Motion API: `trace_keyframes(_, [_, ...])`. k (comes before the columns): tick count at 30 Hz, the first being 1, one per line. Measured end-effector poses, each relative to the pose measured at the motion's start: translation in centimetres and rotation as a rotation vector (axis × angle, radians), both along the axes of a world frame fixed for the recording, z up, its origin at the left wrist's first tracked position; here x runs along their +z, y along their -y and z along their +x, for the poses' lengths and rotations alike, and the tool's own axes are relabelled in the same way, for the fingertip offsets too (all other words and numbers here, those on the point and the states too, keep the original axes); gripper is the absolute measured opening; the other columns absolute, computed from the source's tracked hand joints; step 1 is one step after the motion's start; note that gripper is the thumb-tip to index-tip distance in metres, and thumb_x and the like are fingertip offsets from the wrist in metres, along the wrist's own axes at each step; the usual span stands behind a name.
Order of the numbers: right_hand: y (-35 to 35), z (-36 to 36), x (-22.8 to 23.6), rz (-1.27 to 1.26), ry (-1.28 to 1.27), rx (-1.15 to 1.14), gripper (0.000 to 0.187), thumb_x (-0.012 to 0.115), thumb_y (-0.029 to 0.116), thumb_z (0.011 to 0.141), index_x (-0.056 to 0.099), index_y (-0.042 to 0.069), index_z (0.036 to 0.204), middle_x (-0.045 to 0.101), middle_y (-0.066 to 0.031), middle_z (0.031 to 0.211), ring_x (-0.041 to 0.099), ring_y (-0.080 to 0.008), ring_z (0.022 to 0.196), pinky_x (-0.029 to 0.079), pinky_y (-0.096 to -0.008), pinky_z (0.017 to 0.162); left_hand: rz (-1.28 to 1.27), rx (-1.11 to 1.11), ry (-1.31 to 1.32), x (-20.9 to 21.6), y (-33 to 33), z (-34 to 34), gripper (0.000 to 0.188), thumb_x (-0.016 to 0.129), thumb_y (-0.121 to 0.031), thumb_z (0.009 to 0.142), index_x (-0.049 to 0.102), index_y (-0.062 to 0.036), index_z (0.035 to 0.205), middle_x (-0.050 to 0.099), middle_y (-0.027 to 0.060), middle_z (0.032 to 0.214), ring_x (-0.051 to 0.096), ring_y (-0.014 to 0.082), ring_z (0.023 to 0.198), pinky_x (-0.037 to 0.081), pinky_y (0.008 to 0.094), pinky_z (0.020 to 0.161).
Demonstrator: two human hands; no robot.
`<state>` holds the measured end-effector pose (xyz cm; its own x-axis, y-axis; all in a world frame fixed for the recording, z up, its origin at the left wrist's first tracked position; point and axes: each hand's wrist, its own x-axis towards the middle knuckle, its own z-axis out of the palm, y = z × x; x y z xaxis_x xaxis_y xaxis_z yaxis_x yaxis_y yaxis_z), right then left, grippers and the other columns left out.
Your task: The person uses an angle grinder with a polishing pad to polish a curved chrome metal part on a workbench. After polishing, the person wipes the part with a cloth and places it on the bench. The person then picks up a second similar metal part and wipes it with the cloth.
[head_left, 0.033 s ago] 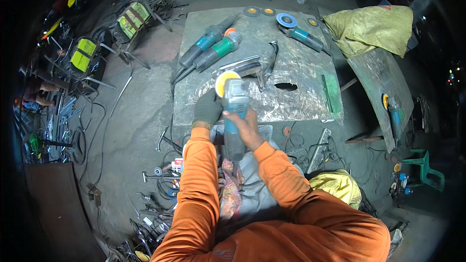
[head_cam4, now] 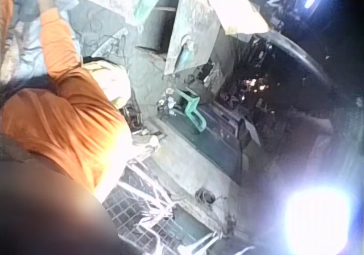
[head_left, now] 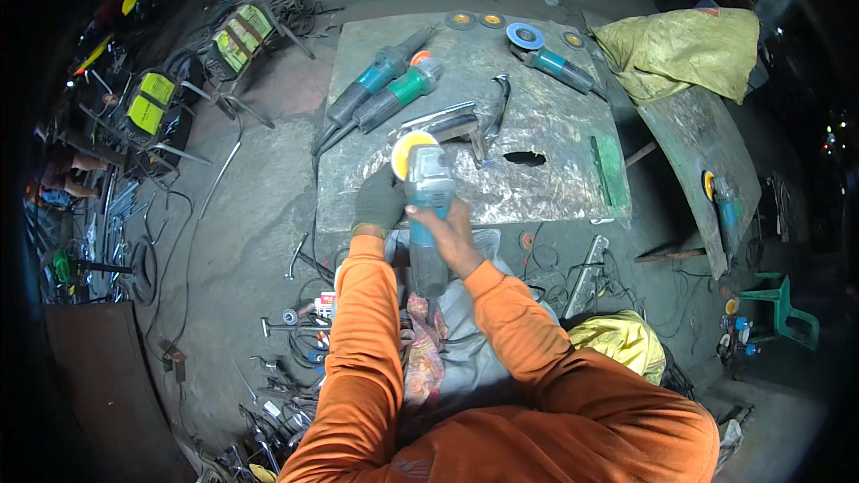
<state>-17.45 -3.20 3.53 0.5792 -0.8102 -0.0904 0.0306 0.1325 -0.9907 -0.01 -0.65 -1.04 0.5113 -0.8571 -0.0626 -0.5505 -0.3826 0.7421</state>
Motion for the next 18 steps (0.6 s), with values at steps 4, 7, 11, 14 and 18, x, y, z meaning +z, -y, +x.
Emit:
trace_keyframes(4, [-0.22,0.04,0.55,0.012,0.037,-0.037,0.041,0.078,0.026,0.087,0.067,-0.002,0.116,0.071,-0.0086,0.101,0.066,-0.0165,0.091,0.053,-0.0337,0.082,-0.039,0.016,-0.019,0.06,-0.11,-0.20,0.038,0.068,-0.029,0.086,0.071,-0.0046,0.115,0.073,0.0240,0.109,0.069,0.0426,0.103,0.053,0.0481,0.090])
trace_keyframes(7, [0.09,-0.01,0.47,0.031,0.040,-0.076,0.042,0.079,0.025,0.087,0.066,-0.002,0.117,0.072,-0.0090,0.101,0.066,-0.0166,0.091,0.053,-0.0334,0.082,-0.011,0.022,-0.013,0.13,-0.16,-0.22,0.038,0.068,-0.028,0.086,0.070,-0.0048,0.115,0.072,0.0239,0.109,0.068,0.0426,0.104,0.053,0.0489,0.091])
trace_keyframes(11, [0.53,-0.22,-0.08,0.058,0.044,-0.084,0.044,0.080,0.024,0.085,0.064,-0.002,0.117,0.072,-0.0097,0.100,0.067,-0.0167,0.089,0.054,-0.0331,0.080,-0.002,0.016,0.007,-0.20,-0.05,-0.10,0.036,0.068,-0.027,0.086,0.070,-0.0057,0.115,0.072,0.0236,0.109,0.068,0.0426,0.104,0.052,0.0498,0.092])
trace_keyframes(14, [0.61,-0.29,-0.21,0.050,0.049,-0.066,0.044,0.080,0.023,0.085,0.064,-0.002,0.118,0.072,-0.0096,0.101,0.067,-0.0165,0.090,0.054,-0.0330,0.081,-0.029,0.020,-0.045,-0.43,-0.04,-0.05,0.035,0.068,-0.026,0.086,0.069,-0.0059,0.115,0.072,0.0236,0.109,0.068,0.0426,0.103,0.052,0.0492,0.090])
trace_keyframes(18, [0.62,-0.22,0.10,0.068,0.003,-0.027,0.045,0.081,0.024,0.085,0.064,-0.002,0.118,0.072,-0.0094,0.102,0.067,-0.0165,0.092,0.054,-0.0327,0.082,-0.009,0.029,-0.048,-0.38,-0.11,-0.13,0.033,0.068,-0.026,0.086,0.069,-0.0050,0.112,0.072,0.0236,0.106,0.068,0.0426,0.101,0.052,0.0486,0.088])
